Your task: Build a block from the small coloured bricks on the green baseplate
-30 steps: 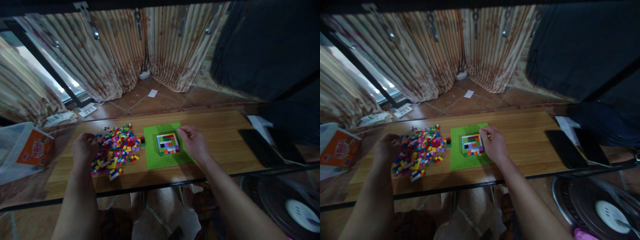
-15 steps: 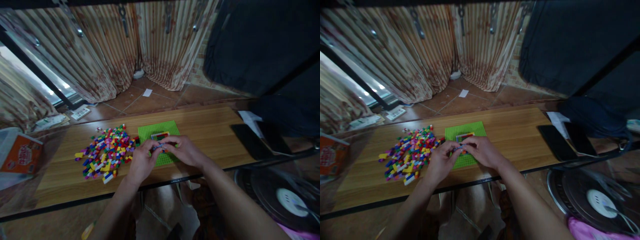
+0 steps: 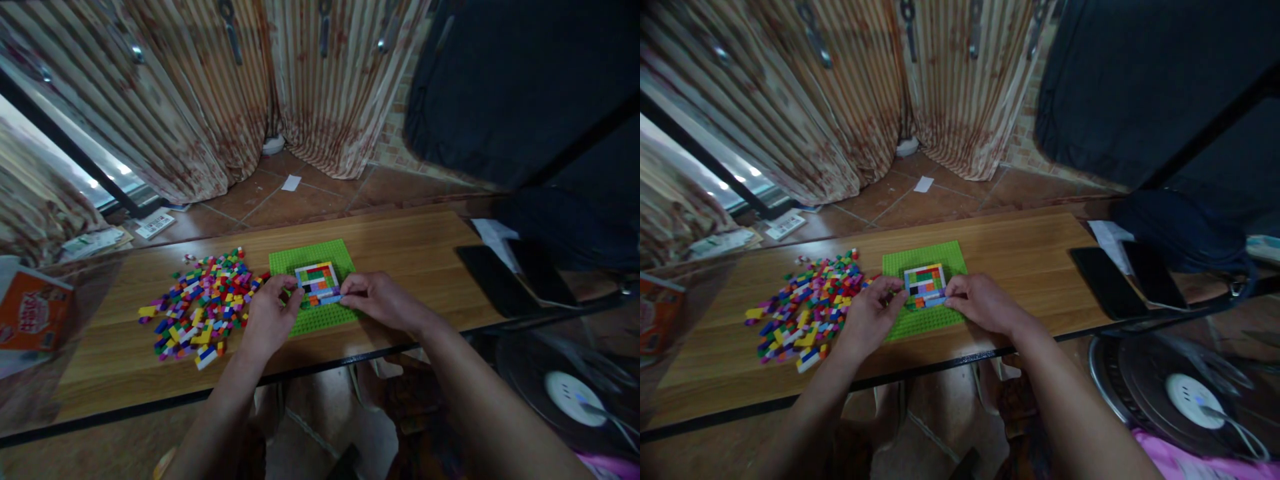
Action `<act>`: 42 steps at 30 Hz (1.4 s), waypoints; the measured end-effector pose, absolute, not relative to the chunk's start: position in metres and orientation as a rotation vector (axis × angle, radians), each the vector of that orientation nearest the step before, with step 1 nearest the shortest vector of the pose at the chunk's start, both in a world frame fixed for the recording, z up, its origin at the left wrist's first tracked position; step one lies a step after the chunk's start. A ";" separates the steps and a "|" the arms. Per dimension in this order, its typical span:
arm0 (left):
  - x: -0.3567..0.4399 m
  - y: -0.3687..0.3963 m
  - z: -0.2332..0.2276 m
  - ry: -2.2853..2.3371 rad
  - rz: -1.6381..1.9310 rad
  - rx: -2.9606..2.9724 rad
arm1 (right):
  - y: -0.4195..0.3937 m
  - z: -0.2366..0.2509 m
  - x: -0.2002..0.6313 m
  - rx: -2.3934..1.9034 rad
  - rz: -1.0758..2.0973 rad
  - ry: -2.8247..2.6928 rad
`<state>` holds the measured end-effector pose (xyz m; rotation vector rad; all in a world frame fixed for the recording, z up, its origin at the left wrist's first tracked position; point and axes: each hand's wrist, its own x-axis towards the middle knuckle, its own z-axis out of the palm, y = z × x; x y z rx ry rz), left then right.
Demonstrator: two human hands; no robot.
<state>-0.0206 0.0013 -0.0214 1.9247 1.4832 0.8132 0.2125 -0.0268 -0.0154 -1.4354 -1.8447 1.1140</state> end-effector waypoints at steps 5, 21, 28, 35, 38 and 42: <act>-0.012 0.001 -0.024 1.649 0.756 1.842 | -0.025 -0.013 0.204 -1.560 0.932 -1.962; 0.006 -0.004 -0.023 1.764 0.615 1.751 | -0.019 -0.025 0.207 -1.524 1.017 -1.819; 0.009 -0.004 -0.021 1.807 0.586 1.725 | -0.014 -0.033 0.209 -1.531 1.107 -1.721; 0.010 -0.005 -0.018 1.804 0.573 1.717 | -0.012 -0.029 0.205 -1.541 1.169 -1.655; 0.010 -0.005 -0.019 1.804 0.568 1.719 | -0.012 -0.029 0.204 -1.545 1.182 -1.643; 0.010 -0.005 -0.019 1.806 0.545 1.711 | -0.011 -0.030 0.204 -1.551 1.185 -1.644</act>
